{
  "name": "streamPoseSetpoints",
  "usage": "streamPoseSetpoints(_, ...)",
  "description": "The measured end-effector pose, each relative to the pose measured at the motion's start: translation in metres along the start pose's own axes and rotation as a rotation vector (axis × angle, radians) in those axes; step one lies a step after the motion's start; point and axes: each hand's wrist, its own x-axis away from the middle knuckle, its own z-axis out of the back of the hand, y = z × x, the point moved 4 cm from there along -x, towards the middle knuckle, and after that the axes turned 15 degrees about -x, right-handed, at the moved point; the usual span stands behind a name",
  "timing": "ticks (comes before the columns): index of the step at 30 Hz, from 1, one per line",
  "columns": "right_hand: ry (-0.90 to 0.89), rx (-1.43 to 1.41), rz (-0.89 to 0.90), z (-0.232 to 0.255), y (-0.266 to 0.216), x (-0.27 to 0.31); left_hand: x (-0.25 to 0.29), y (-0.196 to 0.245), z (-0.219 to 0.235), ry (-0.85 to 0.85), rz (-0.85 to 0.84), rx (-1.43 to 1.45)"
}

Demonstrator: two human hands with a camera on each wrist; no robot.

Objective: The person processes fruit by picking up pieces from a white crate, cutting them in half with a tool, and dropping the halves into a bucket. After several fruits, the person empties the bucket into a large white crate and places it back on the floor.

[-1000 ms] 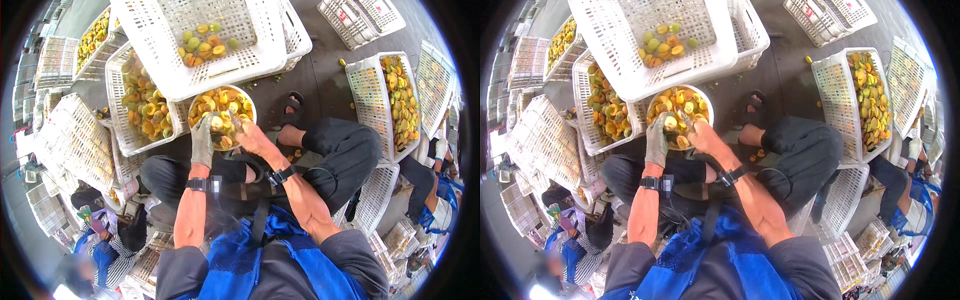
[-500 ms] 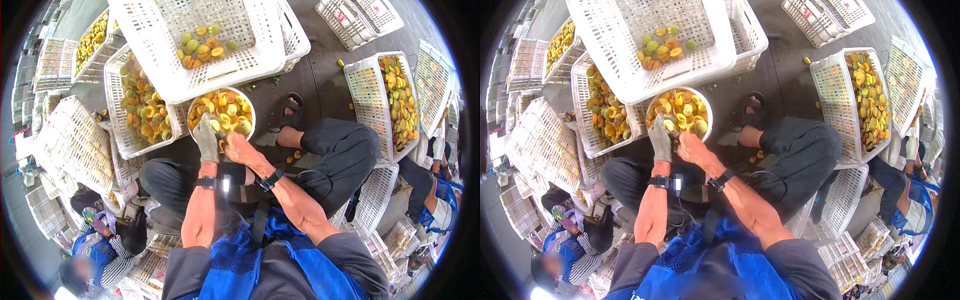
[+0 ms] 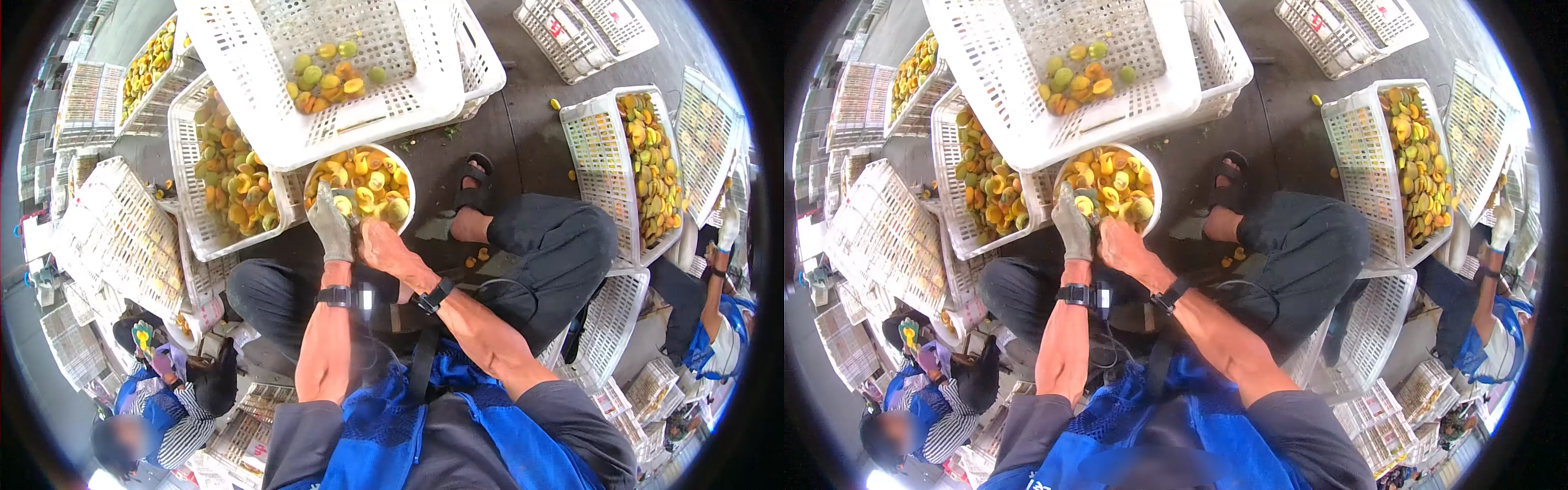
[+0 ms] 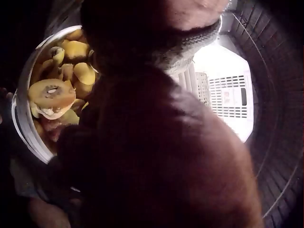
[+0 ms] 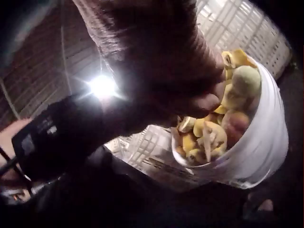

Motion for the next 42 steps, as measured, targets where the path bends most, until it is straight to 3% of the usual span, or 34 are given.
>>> streamPoseSetpoints(2,0.019,-0.025,0.145,-0.003,-0.003,0.003,0.0,0.001,0.006,-0.029,-0.027,-0.097)
streamPoseSetpoints(5,-0.012,-0.019,-0.146,0.0,-0.004,0.0,0.009,0.018,0.003,0.036,0.088,-0.109)
streamPoseSetpoints(8,-0.06,-0.009,-0.157,0.009,-0.012,-0.002,0.005,0.014,0.001,-0.003,0.057,0.019)
streamPoseSetpoints(11,0.015,0.054,-0.143,0.017,-0.023,-0.001,0.008,0.02,-0.005,0.049,0.008,0.095)
streamPoseSetpoints(20,-0.012,0.122,-0.142,0.016,-0.01,-0.002,0.021,0.027,-0.014,0.131,-0.008,0.147)
streamPoseSetpoints(24,-0.012,0.117,-0.14,0.017,-0.013,0.0,0.008,-0.001,-0.006,0.107,0.019,0.067)
streamPoseSetpoints(29,-0.007,0.074,-0.121,0.007,0.004,0.005,0.014,0.001,-0.013,0.185,0.008,0.143)
streamPoseSetpoints(32,0.043,-0.084,-0.038,-0.015,0.039,0.009,0.014,0.002,-0.007,0.068,-0.006,-0.015)
streamPoseSetpoints(33,-0.012,-0.301,-0.181,-0.018,0.048,0.011,0.017,0.003,-0.005,0.027,0.012,-0.043)
streamPoseSetpoints(35,-0.128,-0.731,-0.458,0.003,0.017,0.001,0.023,0.025,-0.006,-0.049,0.041,-0.094)
streamPoseSetpoints(36,-0.228,-0.839,-0.762,0.016,0.003,0.003,0.015,0.019,-0.006,0.029,-0.011,-0.111)
streamPoseSetpoints(39,-0.306,-0.734,-0.722,0.011,0.015,-0.004,0.01,0.024,-0.001,-0.056,0.013,-0.157)
streamPoseSetpoints(42,-0.078,-0.219,-0.063,0.0,0.025,0.001,0.006,0.014,0.002,-0.124,-0.039,-0.205)
